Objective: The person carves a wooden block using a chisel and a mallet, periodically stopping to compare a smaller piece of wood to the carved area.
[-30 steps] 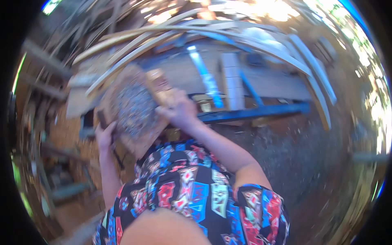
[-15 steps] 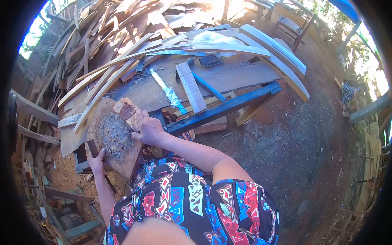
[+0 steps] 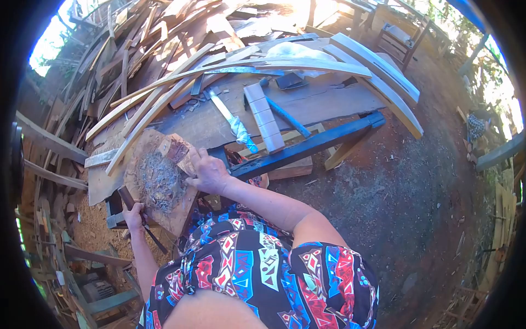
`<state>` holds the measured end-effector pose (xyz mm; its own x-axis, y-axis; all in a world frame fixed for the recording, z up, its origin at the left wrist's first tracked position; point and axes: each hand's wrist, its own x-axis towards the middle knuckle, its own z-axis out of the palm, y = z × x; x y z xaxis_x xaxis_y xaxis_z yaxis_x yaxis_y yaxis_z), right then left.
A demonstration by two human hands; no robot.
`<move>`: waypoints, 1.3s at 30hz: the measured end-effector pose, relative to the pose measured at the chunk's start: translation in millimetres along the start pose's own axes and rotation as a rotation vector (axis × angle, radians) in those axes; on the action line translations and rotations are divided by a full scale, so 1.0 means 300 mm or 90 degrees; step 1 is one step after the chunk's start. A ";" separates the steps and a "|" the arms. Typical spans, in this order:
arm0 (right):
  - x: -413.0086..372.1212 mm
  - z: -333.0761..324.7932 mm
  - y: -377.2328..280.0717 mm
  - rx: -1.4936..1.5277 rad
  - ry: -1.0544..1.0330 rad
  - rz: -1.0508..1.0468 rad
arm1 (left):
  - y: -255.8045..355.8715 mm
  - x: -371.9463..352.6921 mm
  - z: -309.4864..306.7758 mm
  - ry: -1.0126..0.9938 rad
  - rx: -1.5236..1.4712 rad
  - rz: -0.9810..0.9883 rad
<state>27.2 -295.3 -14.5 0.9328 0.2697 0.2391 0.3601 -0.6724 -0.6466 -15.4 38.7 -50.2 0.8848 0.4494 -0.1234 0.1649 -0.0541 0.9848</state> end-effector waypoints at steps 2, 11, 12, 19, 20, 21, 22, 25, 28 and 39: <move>-0.010 -0.015 0.001 -0.011 -0.029 -0.004 | -0.009 0.011 -0.014 -0.032 0.000 0.009; -0.025 -0.083 -0.100 -0.114 -0.109 0.034 | 0.118 -0.086 -0.069 -0.068 -0.012 -0.082; -0.021 -0.088 -0.105 -0.122 -0.122 0.046 | 0.143 -0.089 -0.070 -0.088 0.002 -0.086; -0.006 -0.086 -0.115 -0.159 -0.158 0.071 | 0.441 -0.082 -0.063 -0.092 -0.221 -0.001; -0.007 -0.091 -0.122 -0.158 -0.170 0.080 | 0.471 -0.075 -0.040 -0.071 -0.264 0.023; -0.006 -0.098 -0.127 -0.157 -0.179 0.089 | 0.487 -0.063 -0.012 -0.051 -0.307 0.050; -0.004 -0.102 -0.121 -0.160 -0.183 0.088 | 0.486 -0.039 0.018 -0.048 -0.310 0.048; -0.004 -0.100 -0.102 -0.153 -0.182 0.088 | 0.466 0.022 0.111 0.021 -0.408 0.013; -0.016 -0.084 -0.095 -0.149 -0.156 0.084 | 0.433 0.080 0.157 0.037 -0.450 -0.002; -0.013 -0.076 -0.101 -0.127 -0.138 0.068 | 0.327 0.221 0.206 0.110 -0.506 0.025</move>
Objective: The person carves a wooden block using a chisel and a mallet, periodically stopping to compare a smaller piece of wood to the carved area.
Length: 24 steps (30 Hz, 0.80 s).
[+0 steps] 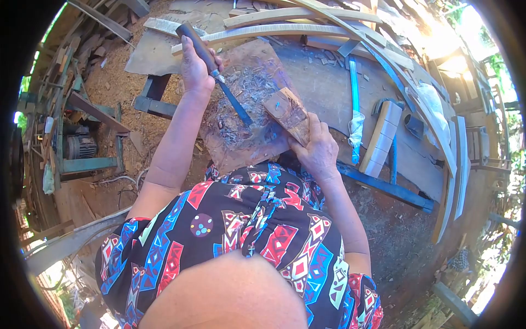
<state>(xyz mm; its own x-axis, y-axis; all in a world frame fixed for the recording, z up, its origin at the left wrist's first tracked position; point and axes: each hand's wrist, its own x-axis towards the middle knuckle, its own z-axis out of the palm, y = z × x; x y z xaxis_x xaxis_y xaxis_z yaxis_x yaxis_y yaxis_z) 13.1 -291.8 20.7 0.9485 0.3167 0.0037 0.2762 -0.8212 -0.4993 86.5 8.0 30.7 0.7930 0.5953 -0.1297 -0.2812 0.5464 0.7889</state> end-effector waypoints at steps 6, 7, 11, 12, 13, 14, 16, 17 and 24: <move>0.005 -0.006 -0.004 0.004 -0.006 -0.001 | -0.006 -0.004 -0.026 0.001 -0.037 -0.025; 0.001 0.001 -0.002 0.004 -0.007 -0.006 | -0.004 -0.008 -0.039 0.003 -0.047 -0.031; -0.002 0.007 0.000 -0.003 0.007 -0.014 | -0.011 -0.005 -0.060 0.061 -0.061 -0.047; -0.001 0.005 -0.002 -0.003 0.009 -0.012 | -0.014 -0.001 -0.063 0.063 -0.066 -0.046; -0.002 0.004 -0.002 -0.008 0.008 -0.014 | -0.017 0.004 -0.065 0.114 -0.053 -0.054; -0.004 0.005 -0.003 -0.010 0.006 -0.014 | -0.020 0.006 -0.068 0.165 -0.039 -0.063; 0.001 0.003 -0.003 -0.015 0.005 -0.016 | -0.027 0.015 -0.074 0.162 -0.044 -0.071; 0.000 0.006 -0.001 -0.011 0.004 -0.016 | -0.033 0.015 -0.081 0.161 -0.042 -0.079; 0.001 0.002 -0.006 0.016 0.009 -0.023 | -0.012 0.009 -0.088 0.111 -0.039 -0.089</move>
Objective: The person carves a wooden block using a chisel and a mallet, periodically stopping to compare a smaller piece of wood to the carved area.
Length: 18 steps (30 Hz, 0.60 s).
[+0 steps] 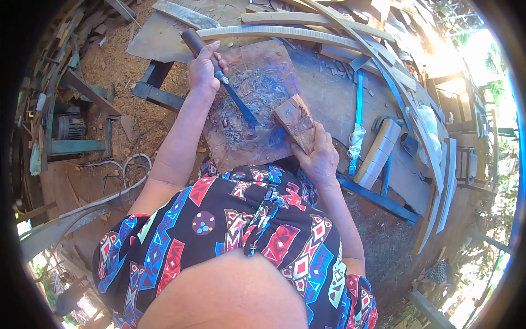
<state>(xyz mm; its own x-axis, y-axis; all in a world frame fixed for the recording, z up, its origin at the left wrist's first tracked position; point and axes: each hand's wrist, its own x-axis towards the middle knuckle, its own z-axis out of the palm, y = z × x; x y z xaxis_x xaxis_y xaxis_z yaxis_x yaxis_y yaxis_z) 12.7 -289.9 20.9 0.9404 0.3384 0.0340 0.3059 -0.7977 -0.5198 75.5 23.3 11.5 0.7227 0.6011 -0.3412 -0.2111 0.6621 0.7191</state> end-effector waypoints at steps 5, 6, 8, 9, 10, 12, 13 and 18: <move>0.002 0.006 0.013 -0.021 0.015 -0.042 | -0.013 0.000 -0.012 0.009 -0.023 0.018; 0.001 0.007 0.010 -0.021 0.014 -0.041 | -0.013 -0.003 -0.015 0.005 -0.033 0.025; 0.003 0.006 0.007 -0.017 0.018 -0.043 | -0.012 -0.003 -0.016 0.008 -0.036 0.026; 0.003 0.006 0.009 -0.012 0.023 -0.046 | -0.013 -0.004 -0.016 0.012 -0.037 0.028; 0.003 0.007 0.010 -0.013 0.021 -0.048 | -0.013 -0.004 -0.016 0.014 -0.039 0.029; -0.002 -0.003 0.009 -0.026 0.006 -0.040 | -0.009 -0.015 -0.014 0.005 -0.027 0.039; 0.006 -0.014 0.010 -0.030 0.005 -0.043 | -0.007 -0.018 -0.011 0.007 -0.032 0.039; 0.167 -0.171 -0.089 0.066 -0.138 -0.050 | 0.003 -0.038 -0.003 0.016 -0.037 0.031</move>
<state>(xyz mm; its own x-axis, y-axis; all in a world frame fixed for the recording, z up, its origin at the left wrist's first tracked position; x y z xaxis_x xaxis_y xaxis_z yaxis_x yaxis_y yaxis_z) 59.4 -277.1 80.1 0.8571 0.5052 -0.1007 0.3488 -0.7132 -0.6081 66.7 17.4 15.5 0.6937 0.6438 -0.3229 -0.2843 0.6567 0.6986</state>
